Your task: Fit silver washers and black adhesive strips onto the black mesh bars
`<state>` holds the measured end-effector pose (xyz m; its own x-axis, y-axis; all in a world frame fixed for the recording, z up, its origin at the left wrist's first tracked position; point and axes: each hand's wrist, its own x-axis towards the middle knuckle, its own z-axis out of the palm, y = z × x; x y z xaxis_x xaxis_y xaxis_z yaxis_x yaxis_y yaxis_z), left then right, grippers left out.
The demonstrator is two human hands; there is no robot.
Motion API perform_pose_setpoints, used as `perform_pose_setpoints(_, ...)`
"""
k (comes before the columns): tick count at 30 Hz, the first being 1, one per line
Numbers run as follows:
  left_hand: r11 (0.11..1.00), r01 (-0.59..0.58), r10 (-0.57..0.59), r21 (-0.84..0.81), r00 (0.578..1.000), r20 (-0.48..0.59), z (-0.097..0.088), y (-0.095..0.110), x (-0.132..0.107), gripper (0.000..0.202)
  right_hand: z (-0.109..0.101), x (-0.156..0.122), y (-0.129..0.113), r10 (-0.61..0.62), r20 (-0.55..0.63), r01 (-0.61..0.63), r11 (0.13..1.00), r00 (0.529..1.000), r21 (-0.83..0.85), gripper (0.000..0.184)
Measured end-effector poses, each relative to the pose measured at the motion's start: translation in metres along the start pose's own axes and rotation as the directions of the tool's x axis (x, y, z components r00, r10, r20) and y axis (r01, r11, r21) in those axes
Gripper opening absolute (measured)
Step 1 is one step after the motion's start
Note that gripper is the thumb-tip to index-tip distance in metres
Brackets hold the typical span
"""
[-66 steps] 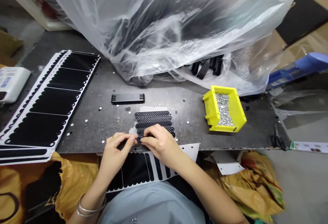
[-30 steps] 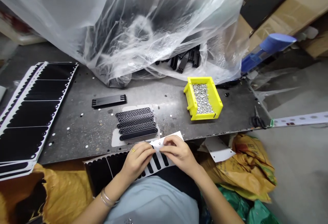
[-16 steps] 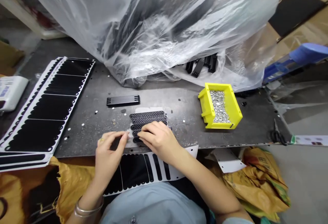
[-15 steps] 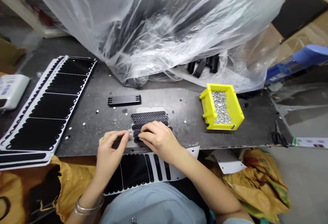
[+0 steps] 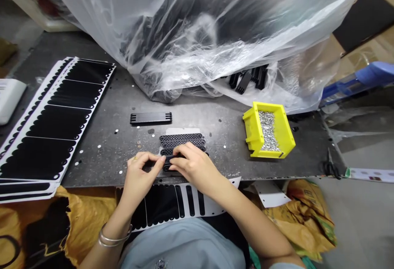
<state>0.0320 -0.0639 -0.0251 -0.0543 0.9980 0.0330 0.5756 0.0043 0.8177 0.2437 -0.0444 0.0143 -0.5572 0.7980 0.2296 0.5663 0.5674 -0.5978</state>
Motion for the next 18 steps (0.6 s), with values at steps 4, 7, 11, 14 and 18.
perform_pose_setpoints(4, 1.0, 0.001, -0.001, -0.008, 1.0, 0.005, 0.001, -0.003, 0.001, 0.025, -0.025, -0.023, 0.015, 0.233, -0.029, -0.228, 0.967, 0.972, 0.112, 0.017)
perform_pose_setpoints(7, 1.0, 0.001, -0.001, -0.013, 1.0, 0.003, 0.001, -0.005, 0.001, 0.025, -0.032, -0.035, 0.032, 0.293, -0.064, -0.272, 0.934, 0.954, 0.232, 0.012)
perform_pose_setpoints(11, 1.0, 0.006, -0.006, 0.002, 1.0, 0.007, 0.0, -0.006, 0.002, 0.026, -0.028, -0.04, 0.042, 0.264, -0.079, -0.23, 0.927, 0.961, 0.296, 0.012)
perform_pose_setpoints(14, 1.0, 0.008, -0.009, 0.011, 1.0, 0.019, -0.001, -0.005, 0.004, 0.026, -0.025, -0.04, 0.044, 0.241, -0.085, -0.203, 0.927, 0.967, 0.316, 0.013)
perform_pose_setpoints(18, 1.0, 0.013, -0.013, 0.009, 0.999, 0.034, -0.002, -0.005, 0.009, 0.027, -0.023, -0.041, 0.044, 0.197, -0.129, -0.157, 0.951, 0.972, 0.267, 0.012)
